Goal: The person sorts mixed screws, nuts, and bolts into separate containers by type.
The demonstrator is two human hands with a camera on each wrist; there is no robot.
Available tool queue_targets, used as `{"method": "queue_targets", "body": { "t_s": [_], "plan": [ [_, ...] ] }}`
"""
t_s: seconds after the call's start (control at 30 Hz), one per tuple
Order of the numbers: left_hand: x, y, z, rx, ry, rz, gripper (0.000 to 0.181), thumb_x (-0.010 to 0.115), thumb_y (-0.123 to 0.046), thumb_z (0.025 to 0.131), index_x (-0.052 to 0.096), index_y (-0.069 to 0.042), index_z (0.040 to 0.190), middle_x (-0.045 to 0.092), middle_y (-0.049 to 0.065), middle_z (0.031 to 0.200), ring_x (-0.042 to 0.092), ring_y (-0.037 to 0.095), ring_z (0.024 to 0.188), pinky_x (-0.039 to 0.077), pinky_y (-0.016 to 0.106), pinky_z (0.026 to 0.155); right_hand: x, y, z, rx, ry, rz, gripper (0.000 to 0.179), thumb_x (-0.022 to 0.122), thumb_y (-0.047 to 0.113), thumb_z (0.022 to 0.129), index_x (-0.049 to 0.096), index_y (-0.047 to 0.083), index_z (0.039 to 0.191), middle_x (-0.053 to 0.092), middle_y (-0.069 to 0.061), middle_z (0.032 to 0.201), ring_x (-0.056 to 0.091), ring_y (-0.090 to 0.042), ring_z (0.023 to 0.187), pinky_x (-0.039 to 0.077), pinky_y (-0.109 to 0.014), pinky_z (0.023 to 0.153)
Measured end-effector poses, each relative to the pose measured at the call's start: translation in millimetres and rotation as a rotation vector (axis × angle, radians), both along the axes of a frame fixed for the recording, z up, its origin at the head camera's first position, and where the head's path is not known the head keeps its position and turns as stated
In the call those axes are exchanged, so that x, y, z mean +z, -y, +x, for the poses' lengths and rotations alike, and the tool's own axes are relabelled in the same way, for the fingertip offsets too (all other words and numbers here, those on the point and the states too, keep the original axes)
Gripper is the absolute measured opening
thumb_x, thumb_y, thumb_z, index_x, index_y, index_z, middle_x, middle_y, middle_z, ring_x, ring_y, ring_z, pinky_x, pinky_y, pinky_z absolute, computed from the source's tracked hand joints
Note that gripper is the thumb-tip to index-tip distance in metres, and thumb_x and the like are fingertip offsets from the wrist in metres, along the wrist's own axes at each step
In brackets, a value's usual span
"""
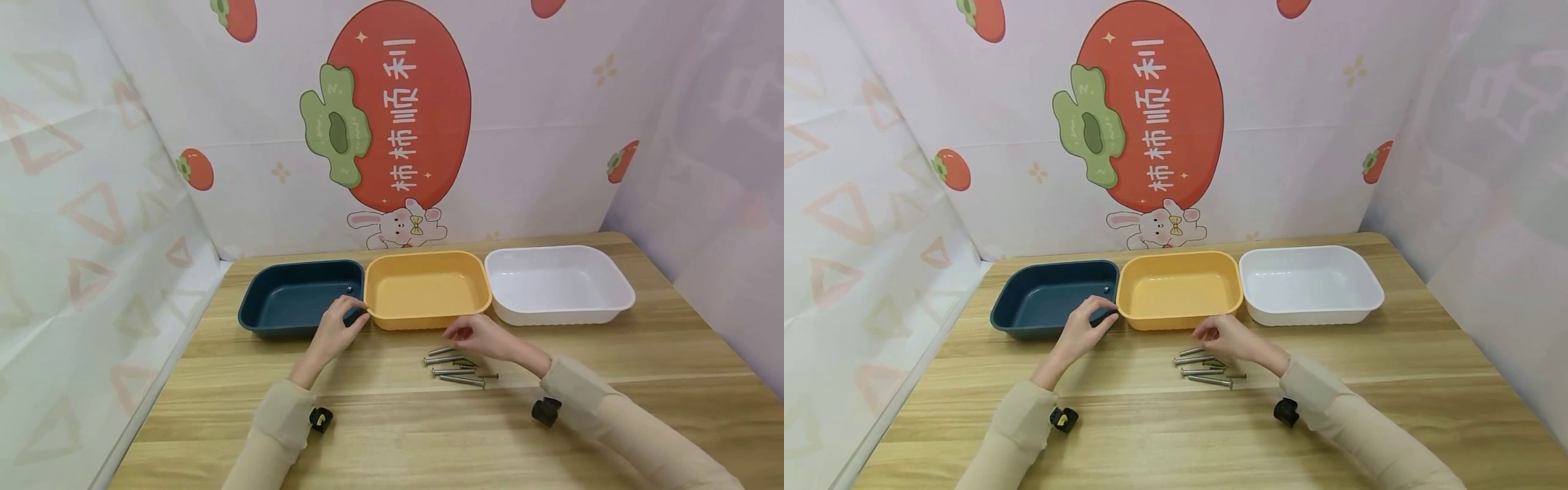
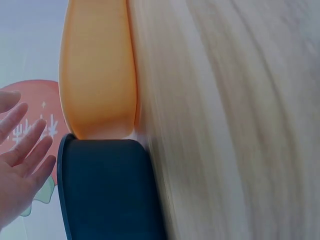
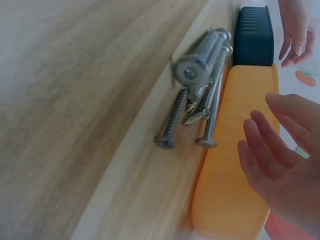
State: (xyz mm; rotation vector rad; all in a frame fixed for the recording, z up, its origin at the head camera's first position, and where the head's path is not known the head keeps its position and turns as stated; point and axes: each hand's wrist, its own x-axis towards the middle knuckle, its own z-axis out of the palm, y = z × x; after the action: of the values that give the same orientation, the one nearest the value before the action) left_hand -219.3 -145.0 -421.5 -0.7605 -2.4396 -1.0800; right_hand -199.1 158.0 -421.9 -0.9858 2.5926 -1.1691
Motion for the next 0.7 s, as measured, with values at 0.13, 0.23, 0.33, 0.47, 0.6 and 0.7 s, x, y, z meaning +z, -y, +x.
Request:
{"method": "queue_targets", "body": {
  "t_s": [0.13, 0.23, 0.33, 0.47, 0.6, 0.7],
  "plan": [
    [-1.6, -6.2, 0.3, -0.009, 0.015, -0.012, 0.013, 0.064, -0.007, 0.08, 0.063, -0.002, 0.091, 0.058, 0.007, 0.092, 0.053, 0.027, 0.091, 0.041, 0.042, 0.079, -4.8, -6, 1.2, -0.018, -0.03, 0.02, 0.015, 0.063, 0.002, 0.078, 0.064, -0.002, 0.092, 0.064, -0.008, 0.085, 0.057, -0.014, 0.075, 0.047, -0.024, 0.066],
    [-2.6, -9.8, 0.2, -0.02, 0.029, -0.026, 0.013, 0.064, -0.008, 0.08, 0.063, -0.003, 0.091, 0.057, 0.007, 0.091, 0.052, 0.029, 0.088, 0.041, 0.04, 0.076, -8.5, -9, 1.0, -0.02, -0.044, 0.021, 0.015, 0.064, 0.001, 0.077, 0.064, -0.002, 0.092, 0.065, -0.009, 0.084, 0.059, -0.018, 0.075, 0.048, -0.028, 0.066],
    [-3.8, -12.5, 0.0, -0.031, 0.031, -0.038, 0.013, 0.064, -0.008, 0.079, 0.062, -0.004, 0.091, 0.057, 0.007, 0.09, 0.052, 0.029, 0.085, 0.041, 0.038, 0.074, -10.9, -12, 0.7, -0.02, -0.034, 0.008, 0.015, 0.064, -0.001, 0.077, 0.063, -0.003, 0.092, 0.065, -0.011, 0.085, 0.06, -0.023, 0.077, 0.048, -0.032, 0.067],
    [-6.2, -15.5, -0.7, -0.039, 0.019, -0.053, 0.013, 0.065, -0.009, 0.079, 0.062, -0.005, 0.091, 0.057, 0.006, 0.089, 0.05, 0.024, 0.083, 0.039, 0.034, 0.07, -13.4, -15, -0.6, -0.02, -0.023, -0.004, 0.016, 0.062, -0.003, 0.077, 0.064, -0.003, 0.093, 0.065, -0.012, 0.087, 0.06, -0.025, 0.08, 0.048, -0.034, 0.068],
    [-8.0, -18.8, -1.3, -0.048, 0.016, -0.065, 0.014, 0.065, -0.009, 0.079, 0.061, -0.006, 0.093, 0.057, 0.006, 0.089, 0.05, 0.022, 0.083, 0.039, 0.033, 0.069, -15.3, -17, -1.6, -0.031, -0.029, 0.015, 0.016, 0.062, -0.003, 0.077, 0.064, -0.003, 0.093, 0.065, -0.012, 0.089, 0.06, -0.024, 0.083, 0.048, -0.033, 0.068],
    [-8.8, -20.9, -1.6, -0.057, 0.031, -0.069, 0.017, 0.064, -0.009, 0.079, 0.061, -0.005, 0.095, 0.057, 0.006, 0.091, 0.049, 0.021, 0.082, 0.039, 0.032, 0.068, -16.7, -18, -2.2, -0.036, -0.033, 0.032, 0.017, 0.063, -0.002, 0.077, 0.064, -0.003, 0.093, 0.065, -0.012, 0.09, 0.06, -0.024, 0.083, 0.048, -0.033, 0.068]
  ]
}}
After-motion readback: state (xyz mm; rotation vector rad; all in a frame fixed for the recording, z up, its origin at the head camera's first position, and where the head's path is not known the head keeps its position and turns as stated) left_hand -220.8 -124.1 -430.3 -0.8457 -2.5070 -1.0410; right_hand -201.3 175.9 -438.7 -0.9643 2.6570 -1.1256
